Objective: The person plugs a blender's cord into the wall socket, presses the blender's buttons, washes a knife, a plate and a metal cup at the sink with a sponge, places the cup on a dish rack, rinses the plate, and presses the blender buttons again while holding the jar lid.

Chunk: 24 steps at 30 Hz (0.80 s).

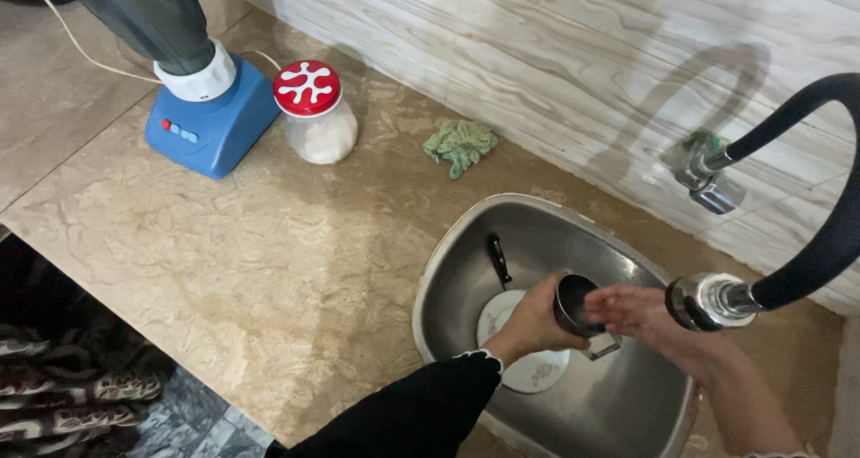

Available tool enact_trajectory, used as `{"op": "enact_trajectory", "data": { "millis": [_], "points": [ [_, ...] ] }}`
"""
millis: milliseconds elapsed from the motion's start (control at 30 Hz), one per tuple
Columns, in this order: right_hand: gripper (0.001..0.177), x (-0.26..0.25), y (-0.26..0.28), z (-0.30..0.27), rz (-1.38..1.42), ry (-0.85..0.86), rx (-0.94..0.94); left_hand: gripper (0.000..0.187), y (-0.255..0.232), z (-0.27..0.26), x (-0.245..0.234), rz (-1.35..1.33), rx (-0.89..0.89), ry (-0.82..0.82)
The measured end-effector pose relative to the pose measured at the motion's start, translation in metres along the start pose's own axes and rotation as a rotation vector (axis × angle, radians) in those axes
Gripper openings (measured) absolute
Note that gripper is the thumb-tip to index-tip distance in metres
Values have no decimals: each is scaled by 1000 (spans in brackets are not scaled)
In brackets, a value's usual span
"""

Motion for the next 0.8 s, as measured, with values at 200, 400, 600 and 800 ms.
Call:
{"op": "enact_trajectory", "data": {
  "millis": [200,400,600,800],
  "points": [
    [38,-16,-6,12,320,179,-121,128,19,-6,21,-402,-355,137],
    [62,-108,65,-8,5,-175,-386,128,1,1,46,-543,-237,247],
    [48,-105,111,-64,-513,-1088,-879,125,25,-3,57,-804,-578,274],
    [35,-147,74,-2,-47,-758,-878,114,67,-34,40,-961,-1035,226]
  ]
}}
Point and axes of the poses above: each hand's wrist, its own z-axis towards the middle knuckle, its own x-axis out of the palm, y = z × x, the point moved 7 cm from there along z, towards the middle knuckle, and after that the axes turned 12 degrees about x, right-handed, at the moved point
